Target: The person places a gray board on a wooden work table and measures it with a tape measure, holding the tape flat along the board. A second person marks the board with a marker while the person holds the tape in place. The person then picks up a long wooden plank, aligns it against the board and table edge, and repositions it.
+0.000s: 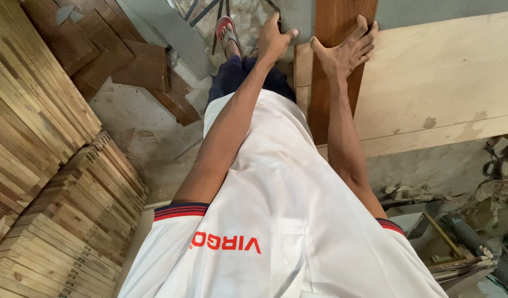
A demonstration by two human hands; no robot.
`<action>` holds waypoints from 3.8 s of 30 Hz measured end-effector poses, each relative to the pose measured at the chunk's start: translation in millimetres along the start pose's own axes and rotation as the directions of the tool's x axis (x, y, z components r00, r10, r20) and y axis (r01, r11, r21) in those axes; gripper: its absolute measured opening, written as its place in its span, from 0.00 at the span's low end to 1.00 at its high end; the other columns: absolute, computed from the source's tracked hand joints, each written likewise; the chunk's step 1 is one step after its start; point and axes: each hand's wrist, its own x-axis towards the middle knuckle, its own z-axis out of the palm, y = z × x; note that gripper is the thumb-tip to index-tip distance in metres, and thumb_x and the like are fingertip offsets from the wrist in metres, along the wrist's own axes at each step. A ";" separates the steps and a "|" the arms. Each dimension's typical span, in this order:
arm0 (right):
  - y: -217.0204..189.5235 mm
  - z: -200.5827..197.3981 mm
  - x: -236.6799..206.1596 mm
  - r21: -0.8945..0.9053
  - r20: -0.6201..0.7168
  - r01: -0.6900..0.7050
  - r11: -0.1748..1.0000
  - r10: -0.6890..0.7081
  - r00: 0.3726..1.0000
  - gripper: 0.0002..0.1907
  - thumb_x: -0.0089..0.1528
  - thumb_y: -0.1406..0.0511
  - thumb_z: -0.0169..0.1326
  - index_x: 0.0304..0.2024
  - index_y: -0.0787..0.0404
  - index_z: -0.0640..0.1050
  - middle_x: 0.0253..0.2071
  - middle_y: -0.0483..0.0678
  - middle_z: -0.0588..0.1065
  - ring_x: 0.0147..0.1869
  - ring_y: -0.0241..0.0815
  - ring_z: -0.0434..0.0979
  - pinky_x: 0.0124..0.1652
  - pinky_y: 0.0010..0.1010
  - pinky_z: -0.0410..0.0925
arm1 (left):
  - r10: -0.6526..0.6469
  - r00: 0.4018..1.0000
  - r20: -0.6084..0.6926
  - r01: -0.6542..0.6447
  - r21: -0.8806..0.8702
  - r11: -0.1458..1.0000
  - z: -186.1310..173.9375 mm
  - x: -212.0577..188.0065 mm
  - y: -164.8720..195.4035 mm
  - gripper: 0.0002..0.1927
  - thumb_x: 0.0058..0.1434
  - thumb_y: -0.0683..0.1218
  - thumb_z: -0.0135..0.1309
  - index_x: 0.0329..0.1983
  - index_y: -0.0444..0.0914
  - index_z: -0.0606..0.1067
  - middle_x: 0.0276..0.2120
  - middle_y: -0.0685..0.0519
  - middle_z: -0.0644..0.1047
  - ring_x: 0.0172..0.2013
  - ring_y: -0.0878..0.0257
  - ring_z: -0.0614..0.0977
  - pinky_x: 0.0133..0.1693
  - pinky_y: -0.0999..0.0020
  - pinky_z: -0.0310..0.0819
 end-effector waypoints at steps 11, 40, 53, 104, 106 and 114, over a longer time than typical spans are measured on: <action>14.1 9.6 0.1 -0.007 -0.017 0.019 1.000 -0.019 1.000 0.62 0.42 0.47 0.74 0.70 0.43 0.52 0.72 0.57 0.47 0.76 0.65 0.44 0.65 0.70 0.44 | -0.022 0.997 0.075 0.019 0.042 0.999 2.4 -0.3 -9.3 0.22 0.55 0.50 0.69 0.48 0.36 0.75 0.39 0.47 0.84 0.39 0.54 0.86 0.40 0.58 0.80; 17.9 57.3 8.6 -0.061 -0.310 -0.341 0.938 0.307 0.900 0.21 0.68 0.45 0.49 0.52 0.50 0.69 0.61 0.50 0.65 0.72 0.51 0.58 0.66 0.59 0.50 | -0.239 0.968 0.079 0.232 0.089 0.969 11.5 -10.9 -22.2 0.35 0.55 0.51 0.69 0.60 0.32 0.68 0.45 0.42 0.80 0.44 0.53 0.83 0.44 0.60 0.77; 19.7 60.0 7.0 -0.095 -0.364 -0.331 0.939 0.276 0.889 0.21 0.68 0.44 0.50 0.53 0.49 0.69 0.64 0.52 0.63 0.71 0.53 0.60 0.65 0.63 0.50 | -0.137 0.982 0.133 0.118 0.142 0.983 -0.5 -2.1 -21.6 0.23 0.49 0.47 0.72 0.41 0.33 0.74 0.31 0.44 0.82 0.32 0.54 0.83 0.37 0.61 0.76; -1.9 48.1 8.8 -0.023 -0.338 -0.342 0.940 0.314 0.887 0.21 0.64 0.49 0.56 0.52 0.51 0.68 0.67 0.54 0.63 0.70 0.57 0.61 0.67 0.57 0.52 | -0.119 0.935 0.334 0.275 -0.470 0.839 -19.3 11.2 -53.9 0.13 0.62 0.36 0.44 0.46 0.35 0.76 0.39 0.56 0.79 0.38 0.67 0.77 0.39 0.70 0.72; -4.2 47.0 7.9 -0.018 -0.322 -0.353 0.936 0.328 0.888 0.21 0.65 0.49 0.56 0.52 0.51 0.68 0.67 0.54 0.62 0.69 0.58 0.60 0.67 0.58 0.52 | -0.113 0.947 0.301 0.248 -0.462 0.851 -19.0 13.1 -48.8 0.16 0.58 0.34 0.43 0.47 0.35 0.77 0.38 0.58 0.77 0.35 0.69 0.74 0.37 0.71 0.68; -1.6 47.1 11.2 -0.013 -0.345 -0.337 0.941 0.312 0.885 0.22 0.64 0.49 0.57 0.52 0.51 0.69 0.65 0.54 0.63 0.70 0.57 0.60 0.66 0.62 0.48 | -0.221 0.921 0.322 0.328 -0.332 0.884 -20.9 12.8 -22.5 0.11 0.60 0.37 0.48 0.46 0.34 0.75 0.33 0.58 0.75 0.31 0.69 0.71 0.33 0.70 0.67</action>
